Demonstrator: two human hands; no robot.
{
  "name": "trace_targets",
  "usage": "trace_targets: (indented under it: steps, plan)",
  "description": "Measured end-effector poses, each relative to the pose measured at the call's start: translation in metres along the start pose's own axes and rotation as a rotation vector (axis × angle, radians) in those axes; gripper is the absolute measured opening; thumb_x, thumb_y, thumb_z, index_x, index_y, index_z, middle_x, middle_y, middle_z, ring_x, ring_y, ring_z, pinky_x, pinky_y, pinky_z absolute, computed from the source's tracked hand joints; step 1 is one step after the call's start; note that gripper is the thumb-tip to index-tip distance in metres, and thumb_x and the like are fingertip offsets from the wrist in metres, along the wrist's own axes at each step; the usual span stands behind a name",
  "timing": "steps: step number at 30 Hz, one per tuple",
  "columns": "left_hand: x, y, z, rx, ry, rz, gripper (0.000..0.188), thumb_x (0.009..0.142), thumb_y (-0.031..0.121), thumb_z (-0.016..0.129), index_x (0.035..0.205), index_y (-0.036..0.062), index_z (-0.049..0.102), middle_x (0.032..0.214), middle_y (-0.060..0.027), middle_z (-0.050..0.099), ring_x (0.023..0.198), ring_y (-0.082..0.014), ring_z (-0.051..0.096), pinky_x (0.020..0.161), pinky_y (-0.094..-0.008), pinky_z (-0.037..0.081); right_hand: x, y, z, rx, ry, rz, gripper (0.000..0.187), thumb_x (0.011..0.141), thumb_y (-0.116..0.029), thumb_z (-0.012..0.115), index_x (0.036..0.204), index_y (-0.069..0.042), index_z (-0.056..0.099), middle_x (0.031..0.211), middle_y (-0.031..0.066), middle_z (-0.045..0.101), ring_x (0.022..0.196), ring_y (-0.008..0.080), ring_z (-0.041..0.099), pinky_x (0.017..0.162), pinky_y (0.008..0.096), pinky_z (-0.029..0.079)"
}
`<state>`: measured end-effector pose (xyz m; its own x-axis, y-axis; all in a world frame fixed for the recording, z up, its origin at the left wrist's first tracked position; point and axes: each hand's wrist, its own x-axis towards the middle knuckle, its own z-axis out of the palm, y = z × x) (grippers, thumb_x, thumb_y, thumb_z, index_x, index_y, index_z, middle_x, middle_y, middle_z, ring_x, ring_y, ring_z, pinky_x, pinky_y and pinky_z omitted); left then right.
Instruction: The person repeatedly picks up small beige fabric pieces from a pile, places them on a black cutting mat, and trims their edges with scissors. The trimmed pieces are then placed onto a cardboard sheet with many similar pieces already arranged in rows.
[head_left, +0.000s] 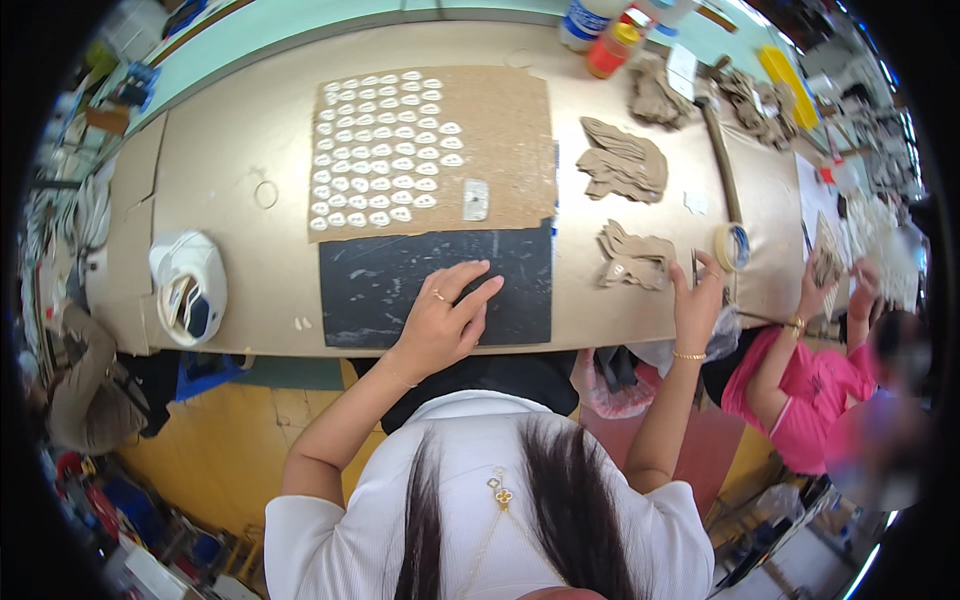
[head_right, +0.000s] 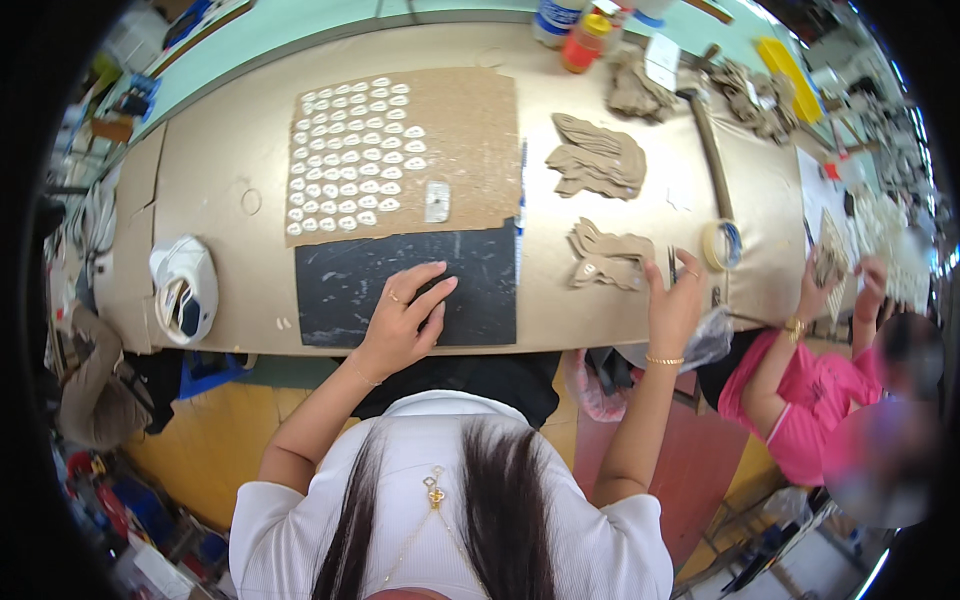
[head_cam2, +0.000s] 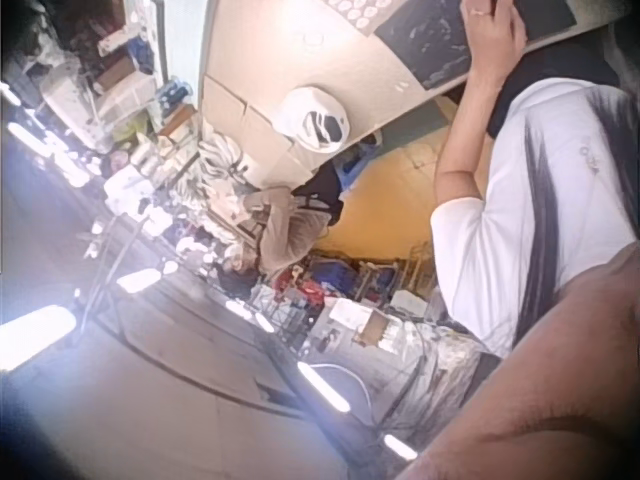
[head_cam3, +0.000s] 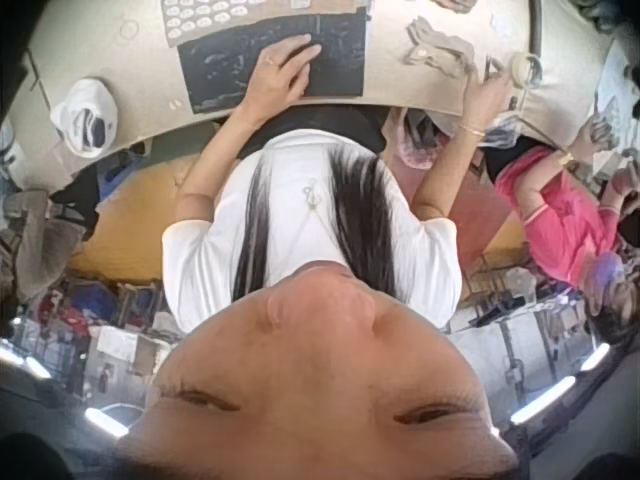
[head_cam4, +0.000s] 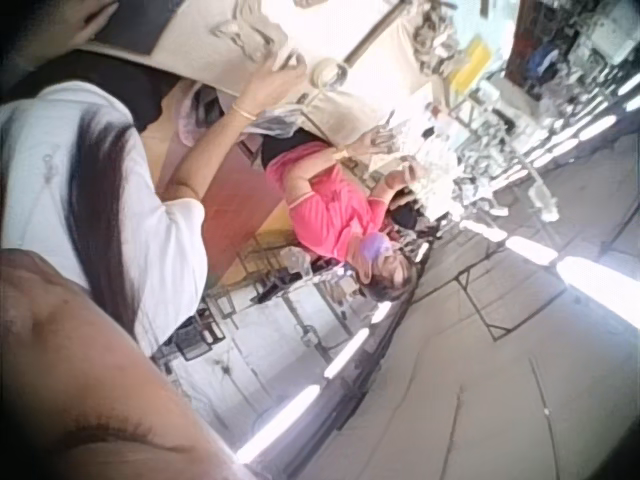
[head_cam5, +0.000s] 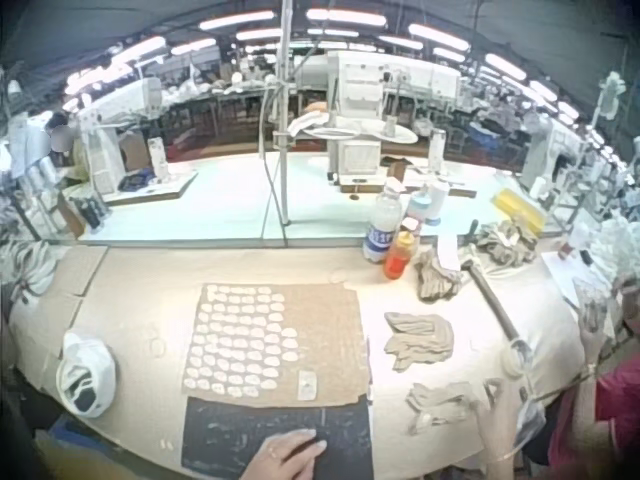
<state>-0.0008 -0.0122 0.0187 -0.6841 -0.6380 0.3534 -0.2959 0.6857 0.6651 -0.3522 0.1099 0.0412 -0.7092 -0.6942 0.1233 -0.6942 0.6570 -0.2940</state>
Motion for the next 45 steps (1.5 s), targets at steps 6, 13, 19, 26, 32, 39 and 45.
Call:
trace_targets:
  steps: [6, 13, 19, 26, 32, 39, 45]
  plan:
    - [-0.003, -0.018, -0.012, 0.338, -0.002, -0.137, 0.050, 0.089, 0.015, 0.068, 0.138, 0.0084, 0.058, 0.146, -0.0186, 0.049, 0.139, -0.0360, 0.044, 0.112, -0.0523, 0.035, 0.018, -0.091, 0.030, 0.351, -0.095, -0.385, 0.032, 0.082, -0.011, 0.079, 0.112, -0.007, 0.067, 0.104, 0.0116, 0.065, 0.100, 0.0311, 0.064, 0.086, 0.0410, 0.049]
    - [-0.004, -0.022, -0.003, 0.417, -0.010, -0.173, 0.052, 0.090, 0.025, 0.070, 0.138, 0.0087, 0.058, 0.148, -0.0172, 0.050, 0.140, -0.0352, 0.043, 0.114, -0.0523, 0.034, 0.067, -0.236, 0.061, 0.047, 0.060, -1.202, 0.015, 0.085, -0.012, 0.064, 0.096, -0.018, 0.073, 0.097, -0.0015, 0.066, 0.096, 0.0165, 0.062, 0.097, 0.0466, 0.042]
    - [-0.005, -0.022, -0.001, 0.404, 0.010, -0.186, 0.047, 0.088, 0.026, 0.072, 0.130, 0.0065, 0.063, 0.146, -0.0166, 0.052, 0.141, -0.0346, 0.042, 0.115, -0.0522, 0.034, 0.082, -0.265, 0.078, -0.094, 0.064, -1.460, 0.015, 0.084, -0.013, 0.064, 0.094, -0.018, 0.075, 0.094, -0.0036, 0.064, 0.096, 0.0154, 0.061, 0.102, 0.0466, 0.042]
    - [-0.008, -0.023, -0.001, 0.381, 0.002, -0.199, 0.047, 0.088, 0.025, 0.072, 0.131, 0.0071, 0.063, 0.149, -0.0166, 0.049, 0.141, -0.0349, 0.041, 0.115, -0.0532, 0.033, 0.081, -0.279, 0.073, -0.211, -0.040, -1.580, 0.012, 0.082, -0.015, 0.067, 0.091, -0.018, 0.074, 0.098, -0.0041, 0.064, 0.099, 0.0144, 0.059, 0.100, 0.0427, 0.043]
    - [-0.006, -0.023, -0.002, 0.368, 0.023, -0.192, 0.051, 0.089, 0.024, 0.071, 0.136, 0.0097, 0.061, 0.147, -0.0174, 0.051, 0.139, -0.0357, 0.045, 0.114, -0.0539, 0.033, 0.100, -0.303, 0.079, -0.353, -0.277, -1.565, 0.005, 0.079, -0.015, 0.070, 0.083, -0.015, 0.073, 0.092, 0.0008, 0.067, 0.090, 0.0173, 0.065, 0.082, 0.0373, 0.050]
    - [-0.005, -0.022, -0.001, 0.368, 0.033, -0.186, 0.052, 0.087, 0.024, 0.072, 0.137, 0.0119, 0.060, 0.146, -0.0178, 0.052, 0.137, -0.0357, 0.046, 0.113, -0.0541, 0.034, 0.132, -0.293, 0.078, 0.003, -0.970, -1.032, 0.017, 0.076, -0.016, 0.079, 0.090, -0.009, 0.076, 0.092, 0.0091, 0.074, 0.091, 0.0263, 0.071, 0.079, 0.0374, 0.055]
    - [-0.007, -0.024, 0.001, 0.380, 0.050, -0.174, 0.048, 0.086, 0.024, 0.073, 0.131, 0.0100, 0.063, 0.146, -0.0177, 0.052, 0.137, -0.0356, 0.047, 0.113, -0.0540, 0.034, 0.104, -0.275, 0.062, -0.005, -0.496, -1.146, 0.013, 0.078, -0.011, 0.075, 0.090, -0.010, 0.076, 0.091, 0.0075, 0.069, 0.091, 0.0253, 0.069, 0.078, 0.0392, 0.054]
